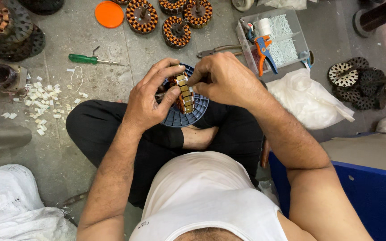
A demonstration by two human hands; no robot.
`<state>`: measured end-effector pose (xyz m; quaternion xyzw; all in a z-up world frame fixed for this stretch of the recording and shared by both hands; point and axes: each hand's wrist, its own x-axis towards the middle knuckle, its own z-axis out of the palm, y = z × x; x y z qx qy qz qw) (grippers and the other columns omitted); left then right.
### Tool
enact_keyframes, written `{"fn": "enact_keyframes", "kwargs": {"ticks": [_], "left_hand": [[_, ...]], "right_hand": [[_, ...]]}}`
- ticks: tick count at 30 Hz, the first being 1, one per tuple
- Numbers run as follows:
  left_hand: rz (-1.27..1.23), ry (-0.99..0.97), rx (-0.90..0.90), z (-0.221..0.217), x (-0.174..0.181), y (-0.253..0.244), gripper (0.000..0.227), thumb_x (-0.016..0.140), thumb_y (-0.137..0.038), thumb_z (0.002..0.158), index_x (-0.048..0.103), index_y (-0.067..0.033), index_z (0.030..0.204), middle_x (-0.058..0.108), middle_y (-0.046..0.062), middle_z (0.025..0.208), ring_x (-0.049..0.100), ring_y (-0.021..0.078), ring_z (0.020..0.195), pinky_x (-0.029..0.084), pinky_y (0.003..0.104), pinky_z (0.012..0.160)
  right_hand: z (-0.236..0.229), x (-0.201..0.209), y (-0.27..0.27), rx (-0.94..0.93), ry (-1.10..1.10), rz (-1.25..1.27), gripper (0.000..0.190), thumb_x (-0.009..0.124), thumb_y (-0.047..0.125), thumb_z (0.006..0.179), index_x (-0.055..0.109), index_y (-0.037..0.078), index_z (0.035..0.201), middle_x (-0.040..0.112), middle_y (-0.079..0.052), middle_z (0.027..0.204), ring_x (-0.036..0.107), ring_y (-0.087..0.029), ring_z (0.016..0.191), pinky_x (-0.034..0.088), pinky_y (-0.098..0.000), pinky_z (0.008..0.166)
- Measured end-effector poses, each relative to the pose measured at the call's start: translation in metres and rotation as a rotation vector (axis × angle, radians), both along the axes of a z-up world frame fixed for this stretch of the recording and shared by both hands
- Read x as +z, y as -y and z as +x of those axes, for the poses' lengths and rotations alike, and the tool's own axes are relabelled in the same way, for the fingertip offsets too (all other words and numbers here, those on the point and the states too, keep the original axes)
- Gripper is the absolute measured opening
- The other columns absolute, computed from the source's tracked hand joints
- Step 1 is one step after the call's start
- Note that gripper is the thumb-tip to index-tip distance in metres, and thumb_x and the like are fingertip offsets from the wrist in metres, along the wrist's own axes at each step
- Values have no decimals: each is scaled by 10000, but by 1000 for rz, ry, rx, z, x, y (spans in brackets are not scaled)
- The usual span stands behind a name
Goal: The person inserts small white plastic spacers into the slots of a copper-wound motor stator using a green-handled screwdriver. They repeatedly pick up spacers, place them into the slots, and press them down to secure them.
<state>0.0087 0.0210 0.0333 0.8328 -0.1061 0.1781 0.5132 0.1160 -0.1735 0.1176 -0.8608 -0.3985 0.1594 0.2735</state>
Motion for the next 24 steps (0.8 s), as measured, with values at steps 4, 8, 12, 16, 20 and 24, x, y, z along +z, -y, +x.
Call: {"fn": "enact_keyframes", "kwargs": {"ticks": [4,8,12,16,20,24], "left_hand": [[-7,-27,-29,0,1,-2,432,689,-212,993,608,-169,1416,580,90,1511,615,302,1381,542,407,1104],[9,-60,-56,-2,3,-3,525,726,-203,924,584,-167,1428,544,93,1532,598,312,1381,531,409,1101],[32,-38,-46,-1,4,-2,541,754,-192,908,600,-170,1426,554,91,1532,588,313,1399,515,418,1130],[-4,-44,-57,-1,5,-1,534,757,-162,894,617,-159,1409,561,101,1529,596,311,1396,513,415,1139],[-65,-45,-81,0,4,-1,519,749,-136,893,630,-146,1398,570,113,1519,605,304,1393,521,403,1141],[-67,-34,-79,1,0,0,512,737,-128,898,637,-132,1400,578,126,1517,603,306,1399,513,405,1156]], "right_hand": [[-6,-9,6,25,79,137,199,797,68,762,799,54,960,754,-105,879,738,-237,779,575,-349,707],[-11,-15,11,20,114,175,172,814,87,794,794,56,962,703,-82,856,712,-217,742,564,-336,674],[-12,-18,12,31,160,176,148,808,78,802,791,59,947,680,-67,850,699,-206,732,561,-338,662],[-13,-20,13,21,203,138,133,819,83,801,798,61,930,658,-75,816,685,-212,703,550,-349,642],[-18,-32,18,-21,98,283,131,832,51,830,789,34,953,675,-56,831,700,-170,721,556,-307,630],[-16,-52,19,-110,-330,485,111,797,-13,864,769,-17,971,678,-46,874,716,-120,737,595,-243,629]]}}
